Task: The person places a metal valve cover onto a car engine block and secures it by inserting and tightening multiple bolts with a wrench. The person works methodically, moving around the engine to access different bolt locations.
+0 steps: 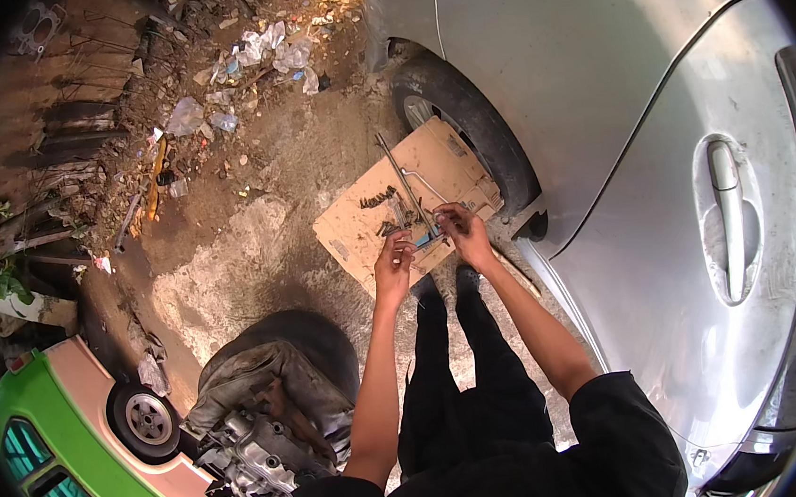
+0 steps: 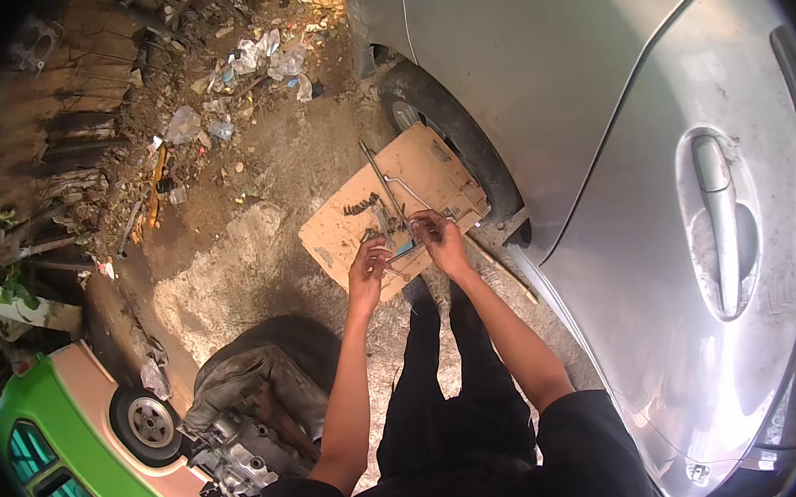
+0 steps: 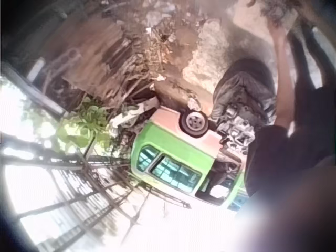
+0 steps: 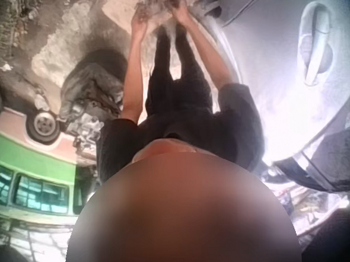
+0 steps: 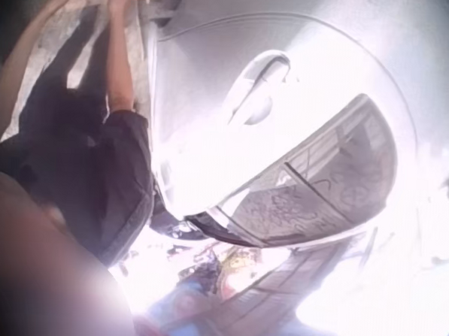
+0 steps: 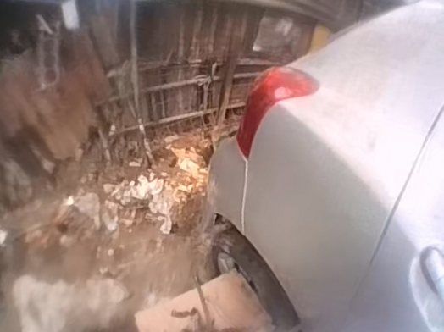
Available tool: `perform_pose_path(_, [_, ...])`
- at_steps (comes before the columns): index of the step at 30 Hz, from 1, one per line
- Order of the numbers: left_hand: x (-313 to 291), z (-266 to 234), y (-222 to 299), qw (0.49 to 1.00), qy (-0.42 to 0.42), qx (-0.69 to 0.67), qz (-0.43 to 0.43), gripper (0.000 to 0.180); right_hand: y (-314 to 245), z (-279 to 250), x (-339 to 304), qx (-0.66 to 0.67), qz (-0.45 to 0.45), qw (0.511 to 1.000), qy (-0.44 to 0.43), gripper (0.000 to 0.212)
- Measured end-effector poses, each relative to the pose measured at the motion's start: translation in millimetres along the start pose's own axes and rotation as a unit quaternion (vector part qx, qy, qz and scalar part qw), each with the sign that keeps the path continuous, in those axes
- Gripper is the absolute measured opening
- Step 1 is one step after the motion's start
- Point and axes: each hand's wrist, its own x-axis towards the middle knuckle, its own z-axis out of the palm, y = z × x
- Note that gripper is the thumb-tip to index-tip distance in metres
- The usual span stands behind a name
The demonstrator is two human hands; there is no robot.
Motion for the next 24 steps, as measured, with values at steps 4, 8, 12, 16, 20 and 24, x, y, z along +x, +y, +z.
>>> perform_pose_path(4, [-15,-7,54,0.996,-0.015,0.071,0.041,0.039,-65,-10,-53,0.102,-0.033,0.993,-0.053,0.02])
perform_pose_path(8, [-36,-12,100,0.993,-0.075,0.068,0.067,0.034,-118,-21,-92,0.161,-0.044,0.981,-0.1,0.022])
perform_pose_path(12, [-64,-10,125,0.988,-0.134,0.015,0.075,0.024,-140,-33,-125,0.254,-0.013,0.959,-0.124,0.024])
perform_pose_path(16, [-96,0,136,0.991,-0.097,0.002,0.09,0.016,-148,-41,-155,0.246,-0.016,0.962,-0.119,0.024])
perform_pose_path(20, [-125,3,138,0.991,-0.066,0.027,0.112,0.013,-149,-41,-185,0.147,-0.098,0.982,-0.07,0.022])
perform_pose_path(24, [-154,1,134,0.99,-0.039,0.052,0.125,0.013,-143,-35,-214,0.049,-0.14,0.989,-0.027,0.018])
